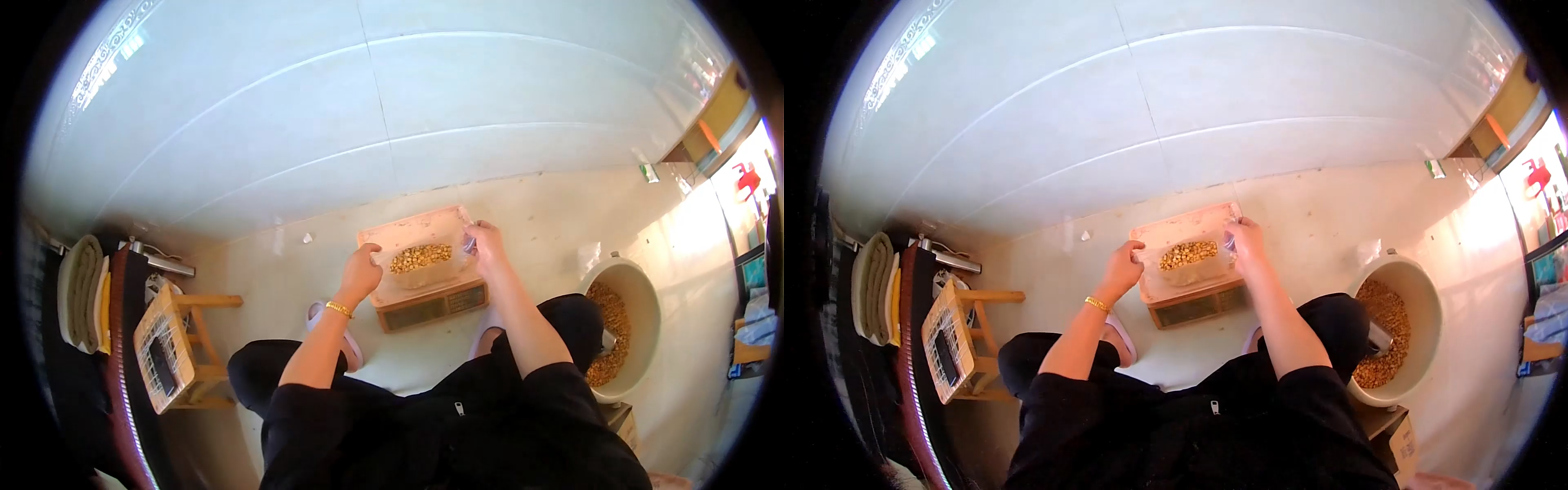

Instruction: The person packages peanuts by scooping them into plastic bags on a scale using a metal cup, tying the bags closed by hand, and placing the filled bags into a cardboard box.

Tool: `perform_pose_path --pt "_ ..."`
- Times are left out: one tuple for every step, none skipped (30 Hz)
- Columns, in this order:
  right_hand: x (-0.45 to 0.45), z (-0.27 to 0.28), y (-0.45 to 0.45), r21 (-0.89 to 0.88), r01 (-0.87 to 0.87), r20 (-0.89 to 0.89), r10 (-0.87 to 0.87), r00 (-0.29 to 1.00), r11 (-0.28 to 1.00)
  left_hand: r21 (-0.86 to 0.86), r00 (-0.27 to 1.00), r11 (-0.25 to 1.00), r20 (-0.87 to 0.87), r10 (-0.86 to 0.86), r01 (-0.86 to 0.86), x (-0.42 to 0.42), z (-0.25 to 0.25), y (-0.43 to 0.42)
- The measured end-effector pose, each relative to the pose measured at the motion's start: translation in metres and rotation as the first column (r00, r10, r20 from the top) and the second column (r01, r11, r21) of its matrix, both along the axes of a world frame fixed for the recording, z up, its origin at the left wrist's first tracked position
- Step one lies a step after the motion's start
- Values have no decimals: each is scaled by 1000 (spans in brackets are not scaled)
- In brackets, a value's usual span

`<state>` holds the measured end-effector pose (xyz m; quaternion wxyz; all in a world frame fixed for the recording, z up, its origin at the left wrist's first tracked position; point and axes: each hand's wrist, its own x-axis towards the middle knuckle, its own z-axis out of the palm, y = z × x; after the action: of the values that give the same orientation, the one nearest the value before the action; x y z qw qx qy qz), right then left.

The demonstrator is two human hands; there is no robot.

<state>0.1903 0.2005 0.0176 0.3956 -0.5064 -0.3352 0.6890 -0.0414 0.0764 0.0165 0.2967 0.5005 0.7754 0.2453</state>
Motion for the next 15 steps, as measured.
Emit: perform_pose_path --pt "0 -1 -1 35 4 -3 -3 1000 999 95 990 995 -132 53 -41 -2 -6 -5" --pt "-1 -1 -1 33 11 -4 -11 1000 999 198 961 978 -252 116 -66 -5 -12 -9" --pt "-3 2 -1 66 -13 -24 15 1000 998 200 962 978 -249 109 -59 -10 -19 -11" --pt "-3 5 -1 100 -37 -39 41 998 994 224 947 974 -306 100 -30 -15 -25 -14" --pt "-3 8 -1 101 -34 -30 37 999 994 244 929 970 -358 94 -5 -18 -32 -15" --pt "-5 11 -3 131 -72 -39 78 996 989 243 932 970 -349 97 -10 -14 -25 -14" --pt "-9 13 -3 162 -116 -49 126 991 980 299 957 953 -258 130 -49 -8 -5 -9" --pt "-11 14 -2 159 -128 -45 136 990 979 349 973 933 -167 159 -92 -5 12 -5" --pt "-13 15 0 176 -92 -81 107 991 980 345 972 933 -165 169 -104 -2 22 -2" --pt "-15 16 1 191 -56 -117 79 990 980 401 975 907 -114 189 -128 0 30 1" --pt "-16 18 1 188 -68 -112 90 990 980 456 977 877 -63 204 -154 2 33 3" --pt "-17 21 2 214 -69 -134 99 986 974 455 975 875 -59 214 -165 3 31 5" --pt "-17 23 4 241 -67 -155 106 982 968 440 967 879 -79 242 -184 4 27 7" --pt "-16 20 5 242 -72 -152 111 982 968 426 959 882 -99 267 -202 3 24 9" --pt "-15 12 5 183 -129 -75 145 987 975 428 958 880 -95 270 -206 1 14 8"
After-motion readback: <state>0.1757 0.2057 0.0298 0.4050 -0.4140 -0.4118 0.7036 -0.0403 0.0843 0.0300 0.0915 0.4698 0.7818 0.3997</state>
